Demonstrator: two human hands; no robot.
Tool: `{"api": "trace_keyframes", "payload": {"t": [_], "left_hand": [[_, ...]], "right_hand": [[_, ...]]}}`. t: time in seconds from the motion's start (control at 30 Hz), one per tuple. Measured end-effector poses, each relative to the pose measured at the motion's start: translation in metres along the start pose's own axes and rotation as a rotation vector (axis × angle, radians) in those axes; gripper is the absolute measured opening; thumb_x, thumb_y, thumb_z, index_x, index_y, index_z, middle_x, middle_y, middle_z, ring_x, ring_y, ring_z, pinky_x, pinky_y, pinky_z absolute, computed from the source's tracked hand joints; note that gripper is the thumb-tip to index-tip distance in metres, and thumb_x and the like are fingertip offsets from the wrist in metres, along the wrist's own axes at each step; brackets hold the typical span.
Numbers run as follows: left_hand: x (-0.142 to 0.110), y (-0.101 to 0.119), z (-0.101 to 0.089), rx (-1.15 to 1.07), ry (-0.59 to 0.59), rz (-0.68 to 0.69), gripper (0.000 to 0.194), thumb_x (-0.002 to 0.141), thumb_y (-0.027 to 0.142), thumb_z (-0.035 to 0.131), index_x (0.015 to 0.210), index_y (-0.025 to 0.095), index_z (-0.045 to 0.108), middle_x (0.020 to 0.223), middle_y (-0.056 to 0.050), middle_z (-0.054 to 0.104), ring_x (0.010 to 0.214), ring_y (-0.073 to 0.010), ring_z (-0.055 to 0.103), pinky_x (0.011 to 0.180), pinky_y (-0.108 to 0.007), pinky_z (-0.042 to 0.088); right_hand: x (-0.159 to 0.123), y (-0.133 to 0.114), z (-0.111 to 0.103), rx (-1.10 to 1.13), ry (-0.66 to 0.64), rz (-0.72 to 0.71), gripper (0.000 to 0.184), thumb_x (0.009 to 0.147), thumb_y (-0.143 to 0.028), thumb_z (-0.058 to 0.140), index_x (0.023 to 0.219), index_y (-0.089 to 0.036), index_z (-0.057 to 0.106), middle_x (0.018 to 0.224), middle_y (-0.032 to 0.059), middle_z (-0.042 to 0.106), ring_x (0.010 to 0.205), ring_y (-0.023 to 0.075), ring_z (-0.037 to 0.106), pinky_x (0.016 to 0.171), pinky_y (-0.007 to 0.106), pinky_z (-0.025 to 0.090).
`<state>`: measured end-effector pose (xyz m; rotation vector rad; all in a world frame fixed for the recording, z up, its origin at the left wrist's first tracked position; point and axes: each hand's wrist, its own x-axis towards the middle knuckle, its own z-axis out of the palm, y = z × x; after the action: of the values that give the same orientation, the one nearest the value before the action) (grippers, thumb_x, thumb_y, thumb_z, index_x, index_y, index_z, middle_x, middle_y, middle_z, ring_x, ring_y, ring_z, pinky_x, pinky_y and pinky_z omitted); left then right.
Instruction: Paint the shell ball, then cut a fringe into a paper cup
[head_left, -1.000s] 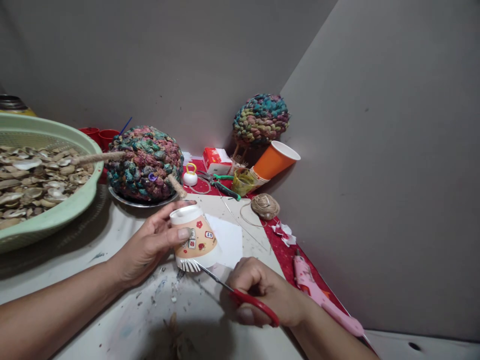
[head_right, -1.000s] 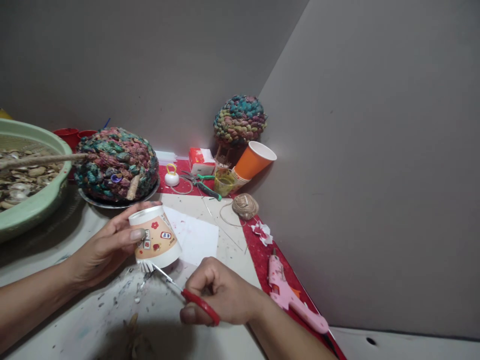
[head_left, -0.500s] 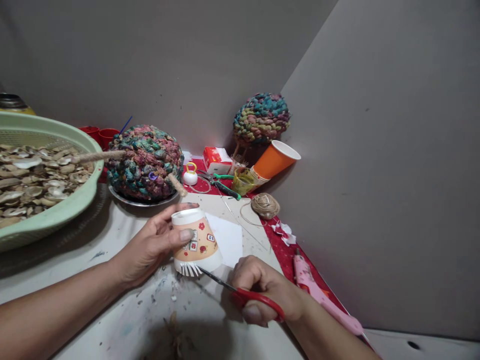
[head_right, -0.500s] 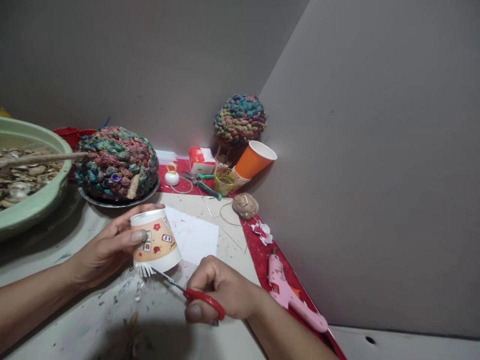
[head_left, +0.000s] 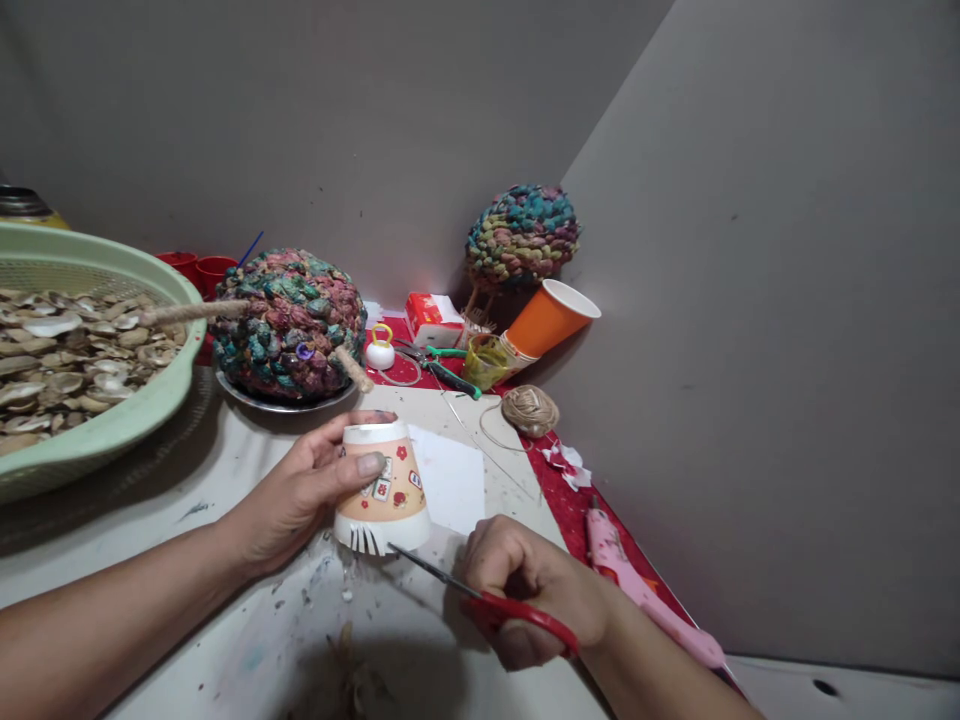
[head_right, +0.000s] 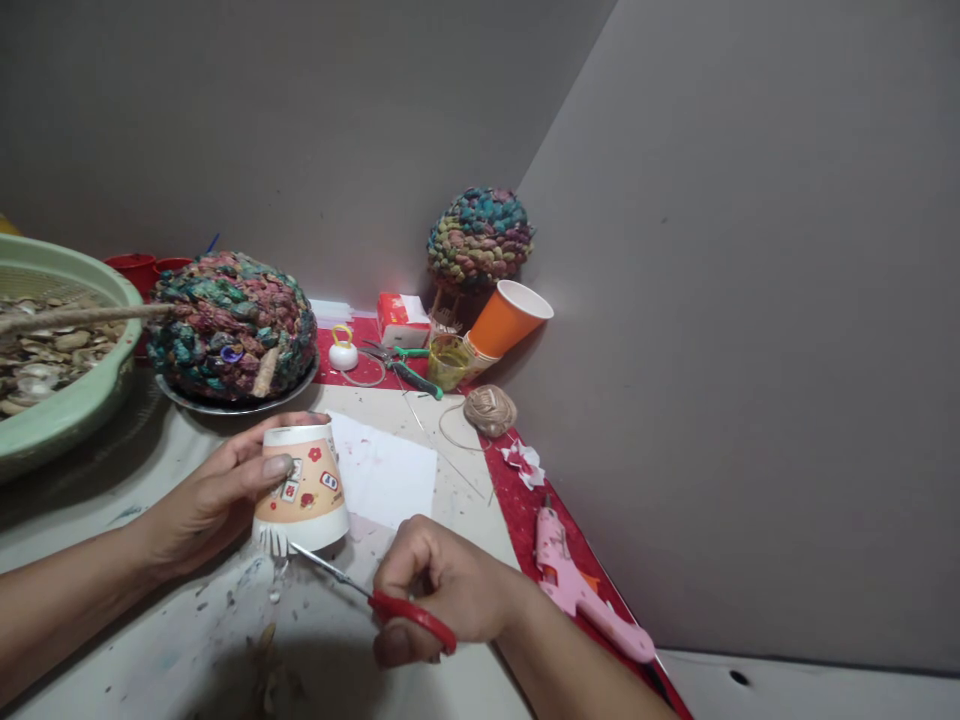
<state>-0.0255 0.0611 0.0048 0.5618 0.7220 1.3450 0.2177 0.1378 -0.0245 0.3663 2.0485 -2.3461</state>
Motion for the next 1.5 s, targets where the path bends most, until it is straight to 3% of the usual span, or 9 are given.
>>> {"api": "trace_keyframes", "payload": {"t": [0.17, 0.37, 0.5, 0.9, 1.5], "left_hand": [[0.001, 0.002, 0.001, 0.003, 0.007, 0.000, 0.041, 0.071, 0.026, 0.086, 0.106, 0.017, 0.067, 0.085, -0.006, 0.078, 0.072, -0.0185, 0.073, 0.069, -0.028, 0.058], [0.000, 0.002, 0.001, 0.036, 0.004, 0.001, 0.043, 0.072, 0.028, 0.085, 0.108, 0.018, 0.065, 0.081, -0.005, 0.077, 0.069, -0.0188, 0.073, 0.067, -0.028, 0.058], [0.000, -0.001, -0.001, 0.067, -0.037, 0.006, 0.044, 0.073, 0.027, 0.085, 0.111, 0.019, 0.064, 0.086, -0.006, 0.077, 0.074, -0.0186, 0.073, 0.071, -0.029, 0.058], [-0.002, -0.004, 0.001, 0.133, -0.094, 0.035, 0.040, 0.073, 0.027, 0.085, 0.108, 0.021, 0.066, 0.090, -0.003, 0.075, 0.075, -0.0160, 0.070, 0.073, -0.028, 0.055], [-0.004, -0.002, 0.003, 0.264, -0.125, 0.035, 0.049, 0.071, 0.033, 0.086, 0.110, 0.020, 0.060, 0.088, 0.002, 0.067, 0.075, -0.0112, 0.060, 0.071, -0.023, 0.051]], "right_hand": [[-0.003, 0.001, -0.001, -0.044, 0.050, -0.075, 0.060, 0.070, -0.065, 0.078, 0.052, -0.014, 0.053, 0.045, -0.0032, 0.045, 0.040, 0.0050, 0.036, 0.040, 0.019, 0.028], [0.002, -0.001, 0.005, -0.076, -0.011, 0.042, 0.068, 0.061, -0.075, 0.079, 0.050, -0.014, 0.050, 0.043, -0.0041, 0.044, 0.039, 0.0050, 0.036, 0.039, 0.019, 0.029], [0.004, -0.006, 0.009, -0.038, -0.020, 0.158, 0.069, 0.062, -0.077, 0.077, 0.053, -0.012, 0.056, 0.044, -0.0022, 0.049, 0.037, 0.0055, 0.040, 0.037, 0.018, 0.031], [0.006, -0.017, 0.014, 0.104, 0.044, 0.308, 0.050, 0.053, -0.046, 0.096, 0.053, -0.008, 0.062, 0.043, -0.0019, 0.053, 0.033, 0.0033, 0.044, 0.033, 0.012, 0.035], [0.005, -0.012, 0.013, 0.129, 0.016, 0.357, 0.060, 0.056, -0.064, 0.088, 0.057, -0.009, 0.063, 0.042, -0.0034, 0.052, 0.034, 0.0042, 0.046, 0.036, 0.013, 0.039]]}}
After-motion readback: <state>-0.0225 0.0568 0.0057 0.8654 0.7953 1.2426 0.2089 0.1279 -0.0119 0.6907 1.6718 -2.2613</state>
